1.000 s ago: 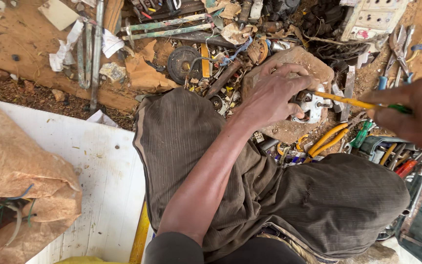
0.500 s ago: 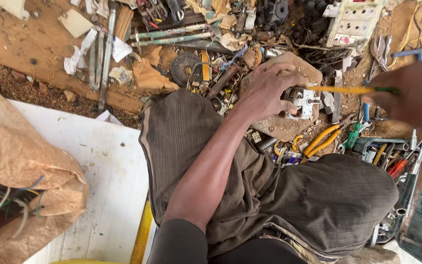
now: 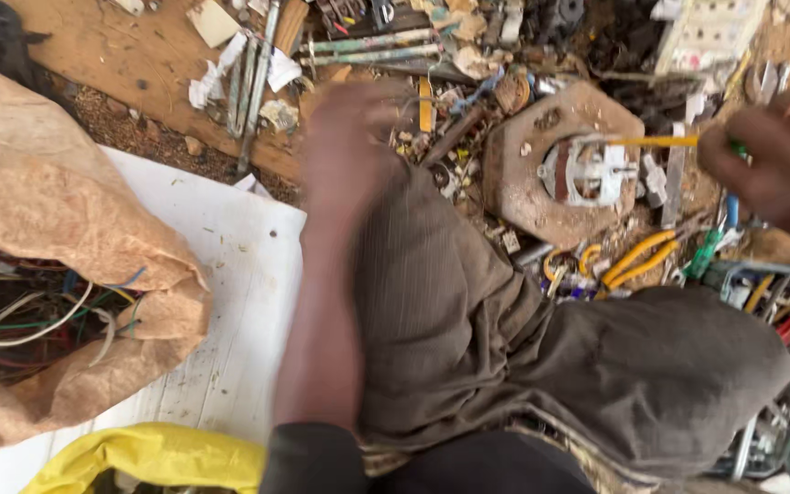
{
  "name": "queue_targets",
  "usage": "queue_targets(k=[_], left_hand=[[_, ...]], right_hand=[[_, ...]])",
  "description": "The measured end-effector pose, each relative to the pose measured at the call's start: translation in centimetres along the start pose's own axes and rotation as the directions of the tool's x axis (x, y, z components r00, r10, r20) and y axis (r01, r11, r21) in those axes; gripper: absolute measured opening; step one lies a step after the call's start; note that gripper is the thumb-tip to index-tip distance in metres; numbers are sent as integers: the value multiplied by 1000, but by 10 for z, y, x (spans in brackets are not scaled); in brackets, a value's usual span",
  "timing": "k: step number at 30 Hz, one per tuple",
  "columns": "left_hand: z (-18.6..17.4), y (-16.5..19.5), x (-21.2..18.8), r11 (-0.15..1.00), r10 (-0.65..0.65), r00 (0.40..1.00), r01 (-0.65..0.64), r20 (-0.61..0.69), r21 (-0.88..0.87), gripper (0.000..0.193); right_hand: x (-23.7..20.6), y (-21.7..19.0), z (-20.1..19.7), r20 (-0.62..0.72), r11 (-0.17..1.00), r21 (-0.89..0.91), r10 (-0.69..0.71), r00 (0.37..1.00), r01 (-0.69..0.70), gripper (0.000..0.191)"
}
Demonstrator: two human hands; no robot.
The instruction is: The person uses a screwdriver to pry and scrape inside a small motor housing placed on a wooden block. They repeatedly adjust the component, scrape internal parts, and briefly place the housing into a yellow bag before continuing the scraping action.
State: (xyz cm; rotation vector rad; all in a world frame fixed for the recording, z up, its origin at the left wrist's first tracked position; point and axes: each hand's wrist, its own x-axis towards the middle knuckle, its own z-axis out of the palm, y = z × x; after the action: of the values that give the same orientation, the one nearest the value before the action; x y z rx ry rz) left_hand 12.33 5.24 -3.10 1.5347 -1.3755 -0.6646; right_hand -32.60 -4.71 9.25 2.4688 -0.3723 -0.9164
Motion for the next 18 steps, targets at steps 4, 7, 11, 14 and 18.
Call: queue_targets(k=[4, 7, 11, 14, 18], left_hand=[[-86, -59, -59, 662, -278, 905, -61, 321, 747, 35], [-78, -75, -114, 766, -83, 936, -159, 342, 623, 58], [-38, -94, -133, 548, -175, 892, -263, 417, 794, 33], [-24, -101, -123, 706, -218, 910, -103, 353, 701, 29], [-31, -90, -115, 889, -136, 967, 23, 215, 458, 53]], right_hand=[[-5, -5, -5, 63, 640, 691, 408, 911, -335, 29], [-2, 5, -3, 146, 360, 859, 509, 848, -364, 33], [3, 12, -20, 618, 342, 621, 340, 709, -705, 26], [11, 18, -37, 151, 814, 532, 180, 972, -234, 30], [2, 17, -53, -77, 846, 511, 222, 972, -153, 34]])
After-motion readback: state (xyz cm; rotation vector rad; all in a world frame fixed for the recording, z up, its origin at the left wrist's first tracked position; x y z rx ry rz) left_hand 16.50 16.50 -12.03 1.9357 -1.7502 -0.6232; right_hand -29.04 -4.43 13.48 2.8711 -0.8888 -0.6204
